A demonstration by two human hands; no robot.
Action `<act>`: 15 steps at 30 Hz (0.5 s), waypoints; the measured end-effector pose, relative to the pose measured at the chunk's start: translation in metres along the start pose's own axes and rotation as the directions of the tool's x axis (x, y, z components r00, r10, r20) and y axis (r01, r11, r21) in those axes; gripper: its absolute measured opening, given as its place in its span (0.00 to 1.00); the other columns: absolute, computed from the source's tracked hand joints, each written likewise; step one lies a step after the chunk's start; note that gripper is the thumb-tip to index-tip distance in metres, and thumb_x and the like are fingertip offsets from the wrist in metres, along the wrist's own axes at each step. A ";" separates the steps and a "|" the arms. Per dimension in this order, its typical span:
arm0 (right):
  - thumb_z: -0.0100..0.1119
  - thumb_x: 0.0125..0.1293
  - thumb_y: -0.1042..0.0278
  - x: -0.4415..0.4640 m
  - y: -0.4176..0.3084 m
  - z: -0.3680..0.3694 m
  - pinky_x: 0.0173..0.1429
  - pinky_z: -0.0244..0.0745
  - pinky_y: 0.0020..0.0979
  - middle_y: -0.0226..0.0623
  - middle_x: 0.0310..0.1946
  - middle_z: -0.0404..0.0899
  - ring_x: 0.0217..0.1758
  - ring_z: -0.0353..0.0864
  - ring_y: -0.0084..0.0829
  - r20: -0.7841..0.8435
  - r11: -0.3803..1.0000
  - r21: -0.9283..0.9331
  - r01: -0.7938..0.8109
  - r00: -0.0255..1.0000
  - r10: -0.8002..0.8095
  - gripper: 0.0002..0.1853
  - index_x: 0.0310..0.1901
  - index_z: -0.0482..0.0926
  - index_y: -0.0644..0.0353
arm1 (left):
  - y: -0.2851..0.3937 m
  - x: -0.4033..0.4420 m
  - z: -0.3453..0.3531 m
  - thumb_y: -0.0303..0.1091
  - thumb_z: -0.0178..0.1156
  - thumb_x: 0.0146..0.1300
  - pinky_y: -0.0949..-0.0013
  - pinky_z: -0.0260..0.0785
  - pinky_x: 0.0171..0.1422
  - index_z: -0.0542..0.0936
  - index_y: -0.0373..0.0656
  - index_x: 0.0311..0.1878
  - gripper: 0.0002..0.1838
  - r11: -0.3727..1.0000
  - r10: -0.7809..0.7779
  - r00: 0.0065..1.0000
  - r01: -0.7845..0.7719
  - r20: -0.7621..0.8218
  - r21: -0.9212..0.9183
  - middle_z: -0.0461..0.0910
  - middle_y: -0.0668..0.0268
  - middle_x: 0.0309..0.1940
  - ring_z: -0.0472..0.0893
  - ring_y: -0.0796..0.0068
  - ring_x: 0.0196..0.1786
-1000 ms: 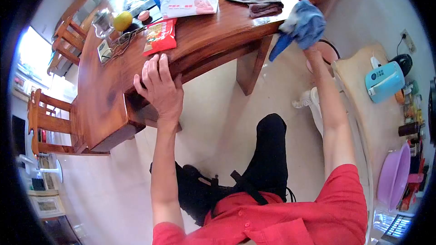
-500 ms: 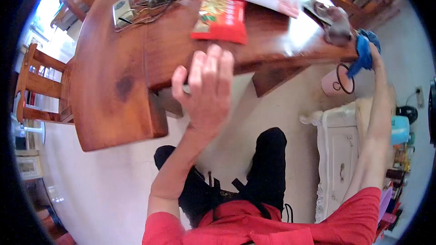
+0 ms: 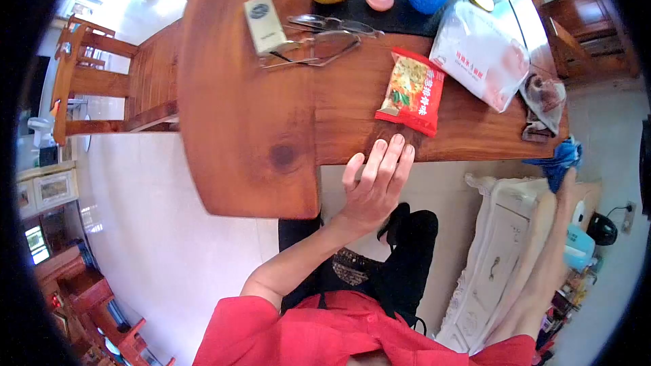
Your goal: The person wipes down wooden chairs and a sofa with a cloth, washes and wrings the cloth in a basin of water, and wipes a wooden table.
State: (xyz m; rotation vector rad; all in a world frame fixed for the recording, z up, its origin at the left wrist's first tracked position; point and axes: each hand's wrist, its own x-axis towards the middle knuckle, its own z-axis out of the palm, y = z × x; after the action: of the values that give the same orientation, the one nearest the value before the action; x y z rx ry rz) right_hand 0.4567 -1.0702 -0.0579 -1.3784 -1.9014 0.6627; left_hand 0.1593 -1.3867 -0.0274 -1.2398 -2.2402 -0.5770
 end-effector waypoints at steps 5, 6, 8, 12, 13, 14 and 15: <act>0.51 0.63 0.62 -0.072 -0.088 0.000 0.46 0.75 0.30 0.33 0.45 0.73 0.42 0.76 0.27 0.297 0.914 0.297 -0.275 0.937 0.185 0.15 0.50 0.68 0.56 | -0.009 0.015 -0.043 0.30 0.55 0.54 0.60 0.51 0.63 0.69 0.44 0.56 0.23 0.976 0.002 0.969 0.052 0.246 -0.213 0.67 0.62 0.57 0.66 0.66 0.59; 0.51 0.63 0.62 -0.090 -0.114 0.008 0.46 0.75 0.30 0.34 0.45 0.73 0.42 0.76 0.27 0.443 0.836 0.368 -0.406 0.867 0.226 0.16 0.51 0.68 0.56 | -0.013 0.021 -0.055 0.29 0.54 0.54 0.60 0.52 0.64 0.67 0.41 0.57 0.24 0.941 0.028 0.936 0.094 0.352 -0.324 0.66 0.59 0.58 0.66 0.62 0.60; 0.51 0.63 0.61 -0.123 -0.178 0.031 0.47 0.75 0.30 0.34 0.46 0.73 0.43 0.76 0.28 0.750 0.620 0.321 -0.716 0.592 0.295 0.17 0.52 0.68 0.56 | -0.018 0.024 -0.094 0.29 0.53 0.55 0.60 0.52 0.65 0.66 0.39 0.57 0.24 0.773 -0.094 0.898 0.338 0.430 -0.536 0.65 0.57 0.57 0.65 0.58 0.60; 0.53 0.55 0.74 -0.190 -0.345 0.063 0.52 0.69 0.27 0.31 0.44 0.75 0.46 0.73 0.23 0.951 0.886 0.179 -0.428 0.306 -0.044 0.19 0.51 0.72 0.62 | -0.062 0.012 -0.174 0.30 0.54 0.58 0.63 0.62 0.60 0.67 0.35 0.56 0.22 0.313 -0.224 0.683 0.726 0.695 -0.613 0.68 0.52 0.52 0.69 0.57 0.56; 0.50 0.53 0.77 -0.204 -0.385 0.071 0.56 0.66 0.30 0.33 0.45 0.76 0.48 0.73 0.28 0.955 0.892 0.229 -0.390 0.270 -0.127 0.21 0.51 0.72 0.61 | -0.074 0.004 -0.183 0.31 0.55 0.59 0.64 0.64 0.58 0.68 0.36 0.55 0.21 0.166 -0.218 0.571 0.821 0.791 -0.546 0.69 0.52 0.51 0.71 0.60 0.55; 0.49 0.51 0.79 -0.213 -0.400 0.083 0.58 0.64 0.32 0.35 0.45 0.76 0.50 0.72 0.33 0.924 0.952 0.273 -0.139 0.313 -0.219 0.22 0.51 0.73 0.59 | -0.087 -0.013 -0.182 0.33 0.55 0.60 0.66 0.67 0.54 0.69 0.36 0.55 0.20 -0.036 -0.284 0.513 0.838 0.810 -0.544 0.71 0.54 0.50 0.73 0.66 0.52; 0.49 0.48 0.81 -0.222 -0.414 0.097 0.60 0.62 0.34 0.37 0.46 0.75 0.51 0.71 0.38 0.885 0.946 0.301 0.122 0.333 -0.325 0.23 0.50 0.74 0.58 | -0.106 -0.014 -0.195 0.34 0.54 0.61 0.67 0.66 0.54 0.68 0.37 0.55 0.20 -0.093 -0.326 0.456 0.856 0.828 -0.508 0.70 0.56 0.52 0.72 0.68 0.53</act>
State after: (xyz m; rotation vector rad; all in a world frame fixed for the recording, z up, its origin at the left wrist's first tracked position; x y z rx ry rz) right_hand 0.1774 -1.4096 0.1340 -0.5045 -2.7128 1.6970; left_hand 0.1183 -1.5619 0.1033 -0.4224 -2.8804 -2.6595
